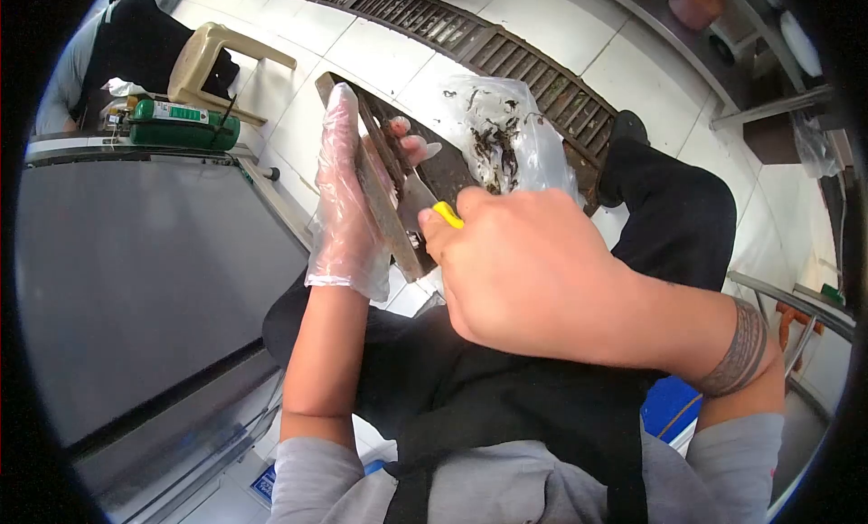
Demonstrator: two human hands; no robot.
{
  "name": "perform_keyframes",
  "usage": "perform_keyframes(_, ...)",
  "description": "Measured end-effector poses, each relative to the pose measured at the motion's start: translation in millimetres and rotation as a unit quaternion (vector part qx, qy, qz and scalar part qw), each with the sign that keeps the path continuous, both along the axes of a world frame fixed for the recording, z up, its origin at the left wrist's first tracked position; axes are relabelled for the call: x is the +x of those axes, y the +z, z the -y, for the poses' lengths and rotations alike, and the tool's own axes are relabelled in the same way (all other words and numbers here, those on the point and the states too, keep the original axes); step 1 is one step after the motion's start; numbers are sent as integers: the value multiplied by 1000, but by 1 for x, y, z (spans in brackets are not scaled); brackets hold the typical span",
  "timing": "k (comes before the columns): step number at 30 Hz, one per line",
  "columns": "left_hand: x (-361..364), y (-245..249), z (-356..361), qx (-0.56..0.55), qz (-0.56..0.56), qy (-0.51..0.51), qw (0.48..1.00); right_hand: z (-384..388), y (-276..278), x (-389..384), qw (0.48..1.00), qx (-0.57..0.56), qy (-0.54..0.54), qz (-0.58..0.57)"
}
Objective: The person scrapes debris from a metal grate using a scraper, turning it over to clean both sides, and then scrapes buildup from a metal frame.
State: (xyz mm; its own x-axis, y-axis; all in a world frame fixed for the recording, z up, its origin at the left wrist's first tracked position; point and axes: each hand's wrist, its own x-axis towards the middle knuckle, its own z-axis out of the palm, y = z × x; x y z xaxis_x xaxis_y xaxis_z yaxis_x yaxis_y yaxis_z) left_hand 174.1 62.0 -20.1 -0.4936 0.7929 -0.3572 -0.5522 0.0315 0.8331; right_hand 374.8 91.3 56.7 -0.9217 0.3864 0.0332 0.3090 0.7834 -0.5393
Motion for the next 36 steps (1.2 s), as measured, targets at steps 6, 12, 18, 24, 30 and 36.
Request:
perform_keyframes(6,-5,-4,1,-5,-35,-20,999,-8,-3,4,1000,-6,-19,8)
perform_keyframes(12,-9,1,-2,-4,-41,-36,999,-15,10,16,999,-17,21,46)
perform_keyframes(18,-6,-1,-5,-75,-17,-43,996,-32,-1,-8,999,20,18,-34)
perform_keyframes(24,7,6,-4,-50,-50,-30,997,-38,-4,-12,999,-11,10,-29)
perform_keyframes(30,3,5,-6,-63,-71,-23,995,-32,4,-9,999,-19,42,2)
perform_keyframes(36,13,17,-5,-101,-52,-61,992,-49,-3,-23,997,39,24,-58)
